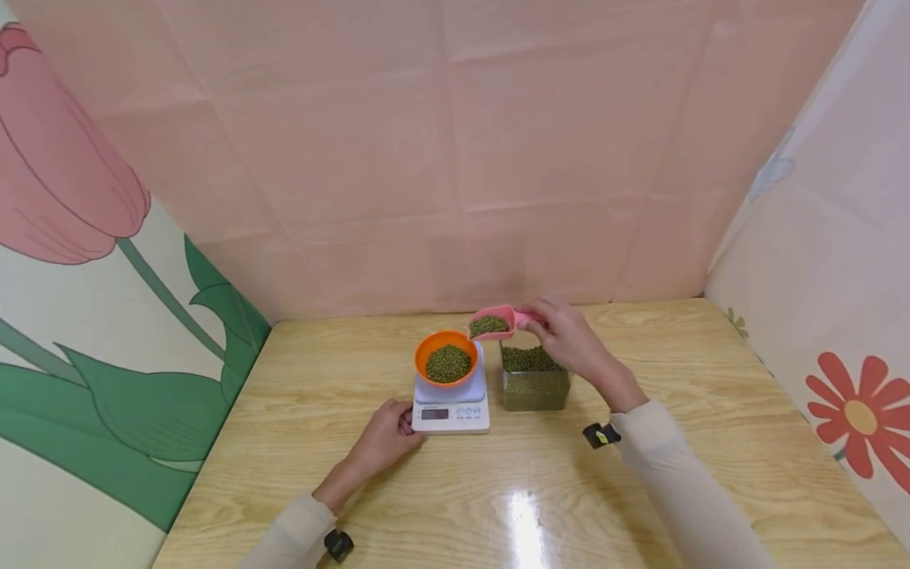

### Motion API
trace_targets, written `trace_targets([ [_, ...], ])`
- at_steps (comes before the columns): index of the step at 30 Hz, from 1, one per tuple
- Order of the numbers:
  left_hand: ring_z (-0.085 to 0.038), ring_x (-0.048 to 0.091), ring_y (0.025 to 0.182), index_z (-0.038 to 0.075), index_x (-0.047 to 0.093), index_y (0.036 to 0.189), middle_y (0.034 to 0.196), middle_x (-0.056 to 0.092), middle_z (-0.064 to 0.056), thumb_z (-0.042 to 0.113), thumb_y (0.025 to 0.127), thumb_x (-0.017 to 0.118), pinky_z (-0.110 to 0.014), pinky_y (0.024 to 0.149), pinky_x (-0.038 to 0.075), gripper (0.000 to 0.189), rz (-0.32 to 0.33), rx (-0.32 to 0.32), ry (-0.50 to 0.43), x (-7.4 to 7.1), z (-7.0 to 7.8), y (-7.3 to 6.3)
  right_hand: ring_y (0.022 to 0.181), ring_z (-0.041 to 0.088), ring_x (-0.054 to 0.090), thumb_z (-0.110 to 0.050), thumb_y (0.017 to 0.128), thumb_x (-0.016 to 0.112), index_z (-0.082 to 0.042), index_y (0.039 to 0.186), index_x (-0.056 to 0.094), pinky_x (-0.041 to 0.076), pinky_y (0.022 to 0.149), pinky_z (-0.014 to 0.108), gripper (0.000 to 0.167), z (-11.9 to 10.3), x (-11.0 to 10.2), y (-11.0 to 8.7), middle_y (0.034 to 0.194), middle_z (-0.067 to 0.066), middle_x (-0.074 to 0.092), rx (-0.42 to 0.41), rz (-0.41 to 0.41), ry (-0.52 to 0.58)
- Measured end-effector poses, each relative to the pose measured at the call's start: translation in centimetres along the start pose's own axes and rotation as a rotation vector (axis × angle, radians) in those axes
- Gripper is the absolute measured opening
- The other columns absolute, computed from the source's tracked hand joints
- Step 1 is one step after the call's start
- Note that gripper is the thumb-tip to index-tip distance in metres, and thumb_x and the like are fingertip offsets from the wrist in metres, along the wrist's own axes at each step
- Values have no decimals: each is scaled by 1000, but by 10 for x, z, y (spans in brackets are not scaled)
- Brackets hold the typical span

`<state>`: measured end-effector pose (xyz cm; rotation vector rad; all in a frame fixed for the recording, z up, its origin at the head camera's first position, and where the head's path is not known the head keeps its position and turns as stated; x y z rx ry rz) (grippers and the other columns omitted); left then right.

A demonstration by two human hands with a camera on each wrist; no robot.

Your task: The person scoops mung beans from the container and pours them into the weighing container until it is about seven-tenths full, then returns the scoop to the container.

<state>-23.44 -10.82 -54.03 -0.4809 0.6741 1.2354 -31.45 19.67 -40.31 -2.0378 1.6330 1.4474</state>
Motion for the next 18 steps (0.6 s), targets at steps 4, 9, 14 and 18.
trace_targets([
  [4,-14,48,86,-1,71,115,93,56,-7,6,87,83,-19,68,43,32,0,-8,2,0,-1,0,82,17,59,-9,101,70,0,119,75,51,70,26,20,-4,5,2,105,12,72,-8,-8,-13],
  [9,-14,49,87,-2,71,117,94,56,-7,7,87,83,-19,67,43,34,-5,-13,-7,1,-2,0,86,19,59,-10,103,69,-1,119,75,51,73,29,20,-7,12,5,108,13,73,-2,-37,4],
  [14,-13,49,87,-3,70,118,95,57,-8,8,87,83,-19,68,44,35,-9,-2,-24,1,-2,-1,91,20,60,-11,104,68,-3,119,75,51,77,35,19,-7,18,7,110,11,73,2,-49,-11],
  [18,-11,50,87,-5,69,123,98,58,-8,9,88,83,-19,70,47,41,-14,-5,-39,1,-4,0,89,20,59,-13,104,67,-4,120,75,51,76,36,20,-8,20,9,110,9,73,2,-58,-19],
])
Point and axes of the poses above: each hand's wrist, its own y-axis towards the middle knuckle, its own x-axis out of the palm, z = x × y, the point moved 7 cm from there along y, towards the middle knuckle
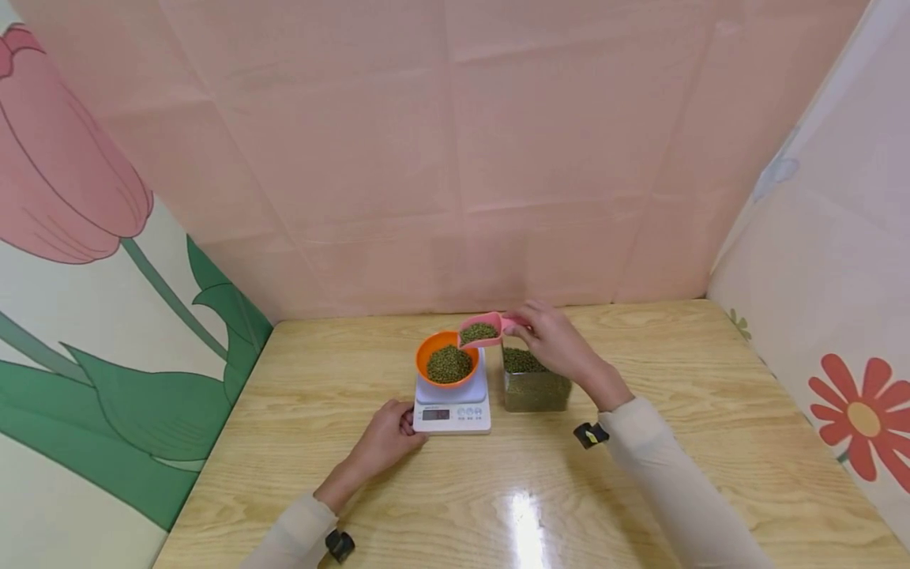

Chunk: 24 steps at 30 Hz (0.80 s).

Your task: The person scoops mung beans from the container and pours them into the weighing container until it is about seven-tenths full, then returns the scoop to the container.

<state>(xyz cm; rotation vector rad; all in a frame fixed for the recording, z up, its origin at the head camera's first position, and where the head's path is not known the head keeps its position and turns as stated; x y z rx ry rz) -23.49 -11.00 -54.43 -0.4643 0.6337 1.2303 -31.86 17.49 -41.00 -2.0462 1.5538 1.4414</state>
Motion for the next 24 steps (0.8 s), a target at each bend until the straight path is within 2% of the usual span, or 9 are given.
trace_targets([
  [5,-11,51,87,-4,69,125,99,58,-8,10,88,83,-19,70,47,41,-3,-4,-8,0,0,1,93,22,61,-13,104,67,-4,122,75,52,78,39,21,-2,1,2,114,11,73,4,-18,5],
  [10,-12,49,87,-3,70,121,97,57,-8,9,88,83,-19,70,46,37,-2,-10,-1,0,0,1,99,25,64,-9,102,70,-2,120,75,54,83,45,21,-4,0,5,114,12,73,-29,-14,-25],
  [24,-13,50,87,-3,70,120,97,57,-8,9,88,83,-19,69,47,37,0,-10,-1,0,0,0,101,28,67,-8,101,71,-1,120,74,57,87,48,21,-6,2,8,111,12,73,-42,-45,-55],
])
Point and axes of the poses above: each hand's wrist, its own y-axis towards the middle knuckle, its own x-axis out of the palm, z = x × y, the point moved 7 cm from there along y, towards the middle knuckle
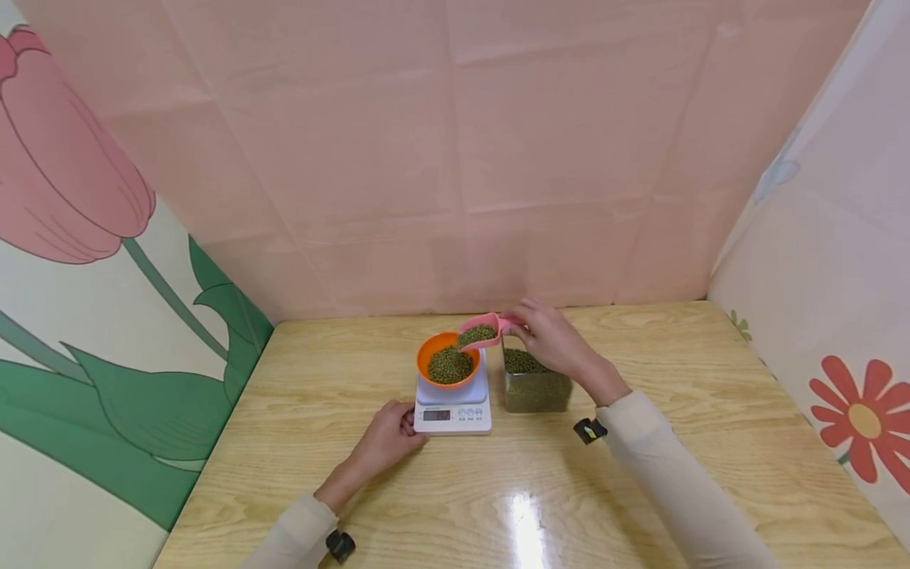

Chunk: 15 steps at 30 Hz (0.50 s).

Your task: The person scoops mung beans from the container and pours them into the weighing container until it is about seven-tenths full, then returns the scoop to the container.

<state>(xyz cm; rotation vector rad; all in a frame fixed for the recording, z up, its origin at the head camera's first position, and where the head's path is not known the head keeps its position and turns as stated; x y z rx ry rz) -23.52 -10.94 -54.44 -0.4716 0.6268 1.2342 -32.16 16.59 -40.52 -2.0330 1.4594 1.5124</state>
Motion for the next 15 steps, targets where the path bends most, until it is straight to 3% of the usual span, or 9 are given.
trace_targets([
  [15,-13,50,87,-4,70,122,97,56,-9,9,88,83,-19,68,46,38,-9,-11,0,1,-1,0,107,33,68,-7,101,71,1,122,73,57,93,53,23,-2,0,3,116,16,73,-8,-27,-29],
])
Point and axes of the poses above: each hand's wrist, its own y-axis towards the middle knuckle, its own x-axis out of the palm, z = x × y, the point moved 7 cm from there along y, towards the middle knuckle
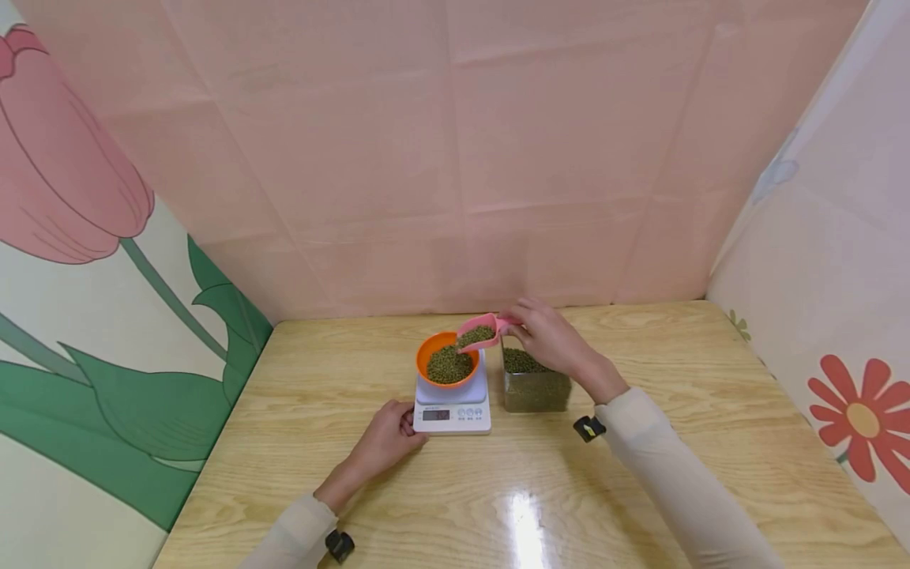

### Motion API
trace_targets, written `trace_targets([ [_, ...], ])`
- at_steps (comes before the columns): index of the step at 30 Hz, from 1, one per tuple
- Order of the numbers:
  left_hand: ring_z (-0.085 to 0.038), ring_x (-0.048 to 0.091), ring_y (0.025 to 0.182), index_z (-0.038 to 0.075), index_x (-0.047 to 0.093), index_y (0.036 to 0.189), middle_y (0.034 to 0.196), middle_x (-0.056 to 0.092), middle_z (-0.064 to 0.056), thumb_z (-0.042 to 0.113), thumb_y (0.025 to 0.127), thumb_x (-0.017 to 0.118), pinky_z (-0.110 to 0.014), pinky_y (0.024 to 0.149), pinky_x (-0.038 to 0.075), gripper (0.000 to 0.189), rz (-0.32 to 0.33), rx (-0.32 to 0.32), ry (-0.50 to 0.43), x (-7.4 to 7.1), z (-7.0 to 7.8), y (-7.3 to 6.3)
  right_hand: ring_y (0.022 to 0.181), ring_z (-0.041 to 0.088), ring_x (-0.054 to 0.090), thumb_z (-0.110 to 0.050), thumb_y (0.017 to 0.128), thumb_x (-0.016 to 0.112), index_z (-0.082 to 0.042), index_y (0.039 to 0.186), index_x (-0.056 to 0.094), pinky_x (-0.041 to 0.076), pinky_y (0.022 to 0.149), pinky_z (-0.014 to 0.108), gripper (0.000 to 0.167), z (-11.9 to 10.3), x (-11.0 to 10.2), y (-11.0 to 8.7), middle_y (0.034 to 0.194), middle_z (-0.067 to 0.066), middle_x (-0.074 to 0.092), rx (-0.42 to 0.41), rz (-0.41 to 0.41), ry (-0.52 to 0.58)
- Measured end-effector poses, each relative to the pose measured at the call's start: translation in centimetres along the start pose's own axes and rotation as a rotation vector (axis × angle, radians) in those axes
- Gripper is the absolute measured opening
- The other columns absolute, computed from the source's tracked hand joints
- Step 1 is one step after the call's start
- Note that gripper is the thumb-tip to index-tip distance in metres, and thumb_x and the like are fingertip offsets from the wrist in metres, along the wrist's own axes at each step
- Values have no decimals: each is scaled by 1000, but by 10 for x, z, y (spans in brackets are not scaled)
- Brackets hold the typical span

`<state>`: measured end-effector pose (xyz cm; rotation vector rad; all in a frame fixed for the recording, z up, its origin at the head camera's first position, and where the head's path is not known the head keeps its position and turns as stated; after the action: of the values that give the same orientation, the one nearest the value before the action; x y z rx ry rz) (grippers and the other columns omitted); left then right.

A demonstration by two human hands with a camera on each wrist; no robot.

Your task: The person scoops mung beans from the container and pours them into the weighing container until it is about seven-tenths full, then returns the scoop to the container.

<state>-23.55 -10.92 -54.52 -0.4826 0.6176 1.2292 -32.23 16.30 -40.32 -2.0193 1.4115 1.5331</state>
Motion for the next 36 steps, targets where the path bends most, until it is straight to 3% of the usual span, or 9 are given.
trace_targets([
  [15,-14,50,87,-3,70,121,97,55,-7,8,88,82,-18,67,45,37,1,-6,-14,-1,-1,-1,109,34,67,-8,100,72,2,122,73,57,97,53,24,-5,-1,4,116,16,74,-32,-4,-27],
  [36,-14,49,87,-3,71,119,96,56,-8,8,87,83,-19,67,44,36,7,-2,-5,-2,4,-3,106,29,67,-12,101,73,-2,118,76,59,94,48,20,-15,4,5,112,11,73,-58,-29,-60],
])
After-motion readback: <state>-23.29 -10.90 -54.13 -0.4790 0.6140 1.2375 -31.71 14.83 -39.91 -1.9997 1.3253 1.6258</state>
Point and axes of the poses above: each hand's wrist, its own y-axis towards the middle knuckle, its own x-axis out of the palm, z = x × y, the point moved 7 cm from there along y, towards the middle knuckle
